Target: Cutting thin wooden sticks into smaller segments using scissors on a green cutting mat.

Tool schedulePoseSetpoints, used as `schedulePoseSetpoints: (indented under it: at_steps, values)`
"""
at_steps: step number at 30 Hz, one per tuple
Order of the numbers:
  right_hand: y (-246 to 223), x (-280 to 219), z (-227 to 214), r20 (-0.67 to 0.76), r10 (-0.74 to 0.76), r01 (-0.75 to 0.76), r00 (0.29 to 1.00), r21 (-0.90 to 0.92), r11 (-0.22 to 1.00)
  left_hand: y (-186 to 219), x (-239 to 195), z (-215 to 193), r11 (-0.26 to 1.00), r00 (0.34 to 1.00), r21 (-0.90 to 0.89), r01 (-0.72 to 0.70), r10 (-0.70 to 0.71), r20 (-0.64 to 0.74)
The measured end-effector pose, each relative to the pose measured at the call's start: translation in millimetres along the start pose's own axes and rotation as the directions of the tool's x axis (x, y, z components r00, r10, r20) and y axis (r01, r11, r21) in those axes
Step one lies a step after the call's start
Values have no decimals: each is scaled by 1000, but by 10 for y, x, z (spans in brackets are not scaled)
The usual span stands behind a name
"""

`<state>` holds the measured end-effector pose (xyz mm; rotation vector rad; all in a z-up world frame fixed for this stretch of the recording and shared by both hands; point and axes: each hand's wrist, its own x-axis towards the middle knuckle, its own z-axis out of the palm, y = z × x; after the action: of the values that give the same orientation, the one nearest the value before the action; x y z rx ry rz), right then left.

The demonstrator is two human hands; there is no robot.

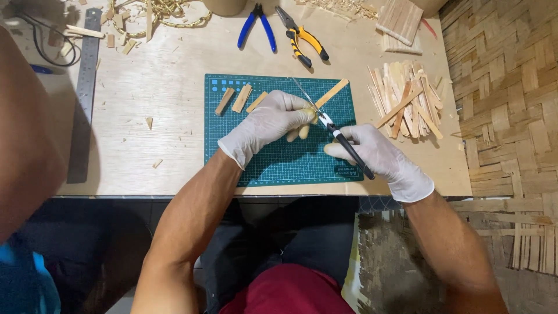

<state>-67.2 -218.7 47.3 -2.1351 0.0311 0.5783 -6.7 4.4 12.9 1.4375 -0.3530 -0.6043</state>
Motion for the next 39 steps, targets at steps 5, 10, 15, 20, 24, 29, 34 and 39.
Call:
schedulePoseSetpoints:
  at_steps: [5,10,15,20,24,29,34,39]
  values:
    - [9,33,-19,-7,13,-13,1000,-23,1000,-39,37,-12,1000,1000,-12,-9,8,-4]
    - [35,62,-11,-9,15,-15,1000,-5,1000,-88,63,-14,1000,1000,-19,5,-5,-16]
    - [77,95,-10,-12,8,-8,1000,-3,1000,-62,54,-18,1000,999,-25,14,-14,-31]
    - [113,133,-2,-18,20,-20,1000,-15,1000,-69,70,-25,1000,999,-11,27,-28,-47]
    - [100,134,-19,-17,22,-23,1000,-29,999,-78,72,-19,1000,998,-1,26,-26,-49]
    - [-125,54,-28,21,49,-49,999,-10,999,-44,83,-52,997,997,63,39,-34,-73]
    - [-114,45,-100,105,15,-21,994,62,998,78,26,-47,1000,993,-10,-6,5,-116]
    - [37,-121,-154,75,-86,68,993,221,973,30,31,-75,997,986,-36,-64,58,-159]
